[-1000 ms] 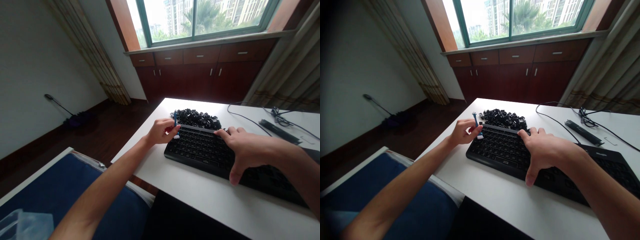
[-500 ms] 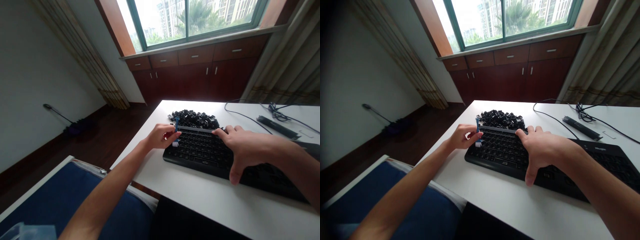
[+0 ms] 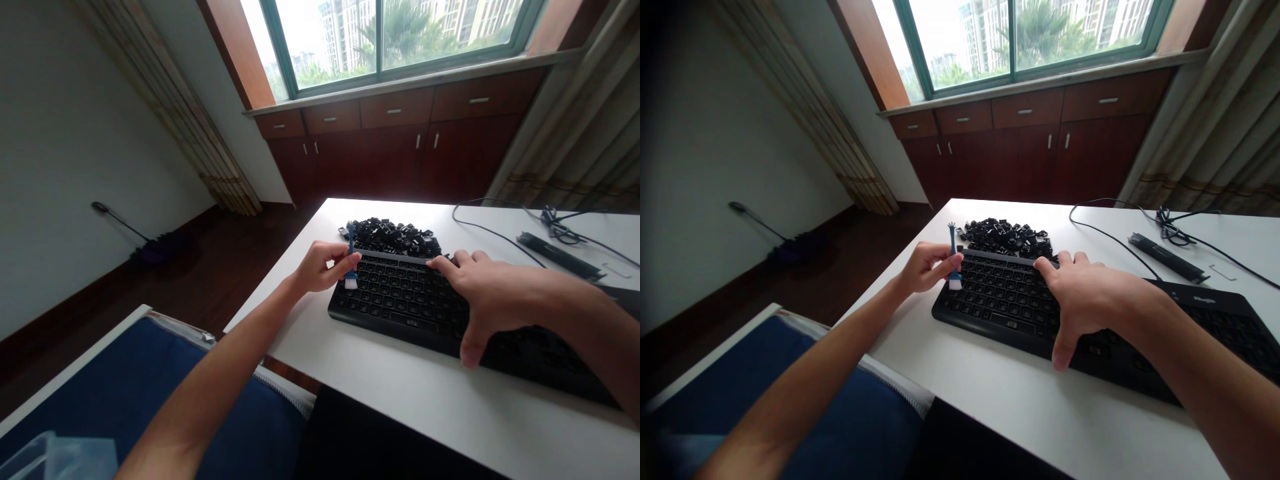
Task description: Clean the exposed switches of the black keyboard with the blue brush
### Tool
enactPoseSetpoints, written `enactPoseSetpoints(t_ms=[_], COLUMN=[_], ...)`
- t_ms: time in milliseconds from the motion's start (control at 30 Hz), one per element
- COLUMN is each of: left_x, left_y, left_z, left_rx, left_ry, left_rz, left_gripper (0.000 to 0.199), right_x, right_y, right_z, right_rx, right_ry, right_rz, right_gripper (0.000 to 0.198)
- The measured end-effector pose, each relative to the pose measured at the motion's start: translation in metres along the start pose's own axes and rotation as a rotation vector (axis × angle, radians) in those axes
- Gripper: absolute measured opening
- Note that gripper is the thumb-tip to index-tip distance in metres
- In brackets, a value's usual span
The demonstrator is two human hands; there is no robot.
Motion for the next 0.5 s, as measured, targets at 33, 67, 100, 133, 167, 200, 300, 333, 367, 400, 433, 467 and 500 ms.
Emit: enactPoseSetpoints(t_ms=[33,67,100,133,167,200,300,333,367,400,433,467,500], left_x=[0.0006,0.0012,0.0017,0.0022,0.0025,0.0028,0.0032,0.0032,0.0032,0.0032,0.0032,0.0032,0.0033], left_y=[0.0021,0.0036,0.0045,0.0048,0.0047,0.0042,0.0017,0.001,0.0006,0.0004,0.0004,0.0005,0.0006], left_z=[0.0006,0.0014,0.0021,0.0027,0.0029,0.0028,0.0018,0.0016,0.0016,0.0017,0.0018,0.0018,0.0016], left_rx=[0.025,0.06,0.099,0.134,0.16,0.177,0.185,0.176,0.164,0.152,0.141,0.133,0.13], left_ry=[0.004,0.011,0.022,0.036,0.054,0.075,0.112,0.109,0.101,0.092,0.084,0.081,0.085], left_rz=[0.019,0.024,0.02,0.014,0.008,0.006,0.01,0.015,0.021,0.026,0.031,0.036,0.039], left_gripper=[0.034,0.035,0.036,0.037,0.037,0.038,0.039,0.039,0.039,0.037,0.036,0.034,0.033], right_x=[-0.0001,-0.0003,-0.0004,-0.0005,-0.0005,-0.0005,-0.0002,-0.0002,-0.0002,-0.0004,-0.0007,-0.001,-0.0013], right_y=[0.0,0.0,0.0001,0.0001,0.0001,0.0002,0.0004,0.0004,0.0003,0.0001,0.0,-0.0002,-0.0003], right_z=[-0.0001,-0.0002,-0.0003,-0.0003,-0.0004,-0.0005,-0.0009,-0.0008,-0.0007,-0.0004,0.0,0.0003,0.0005], right_rx=[0.006,0.012,0.018,0.023,0.029,0.035,0.047,0.048,0.048,0.048,0.047,0.044,0.04], right_ry=[-0.001,-0.005,-0.007,-0.009,-0.011,-0.012,-0.011,-0.011,-0.01,-0.01,-0.009,-0.007,-0.002], right_rz=[0.001,0.003,0.001,-0.003,-0.01,-0.018,-0.028,-0.026,-0.023,-0.019,-0.014,-0.01,-0.009], right_gripper=[0.152,0.152,0.152,0.152,0.152,0.151,0.151,0.152,0.153,0.154,0.154,0.153,0.153])
Point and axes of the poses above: each hand's wrist, its own x-axis towards the middle knuckle, its own y-axis out of the palm, z = x × y, the point moved 3 cm from there along x, towards the middle knuckle, and after that the axes turned 5 degrees about z, right-handed, at the moved point
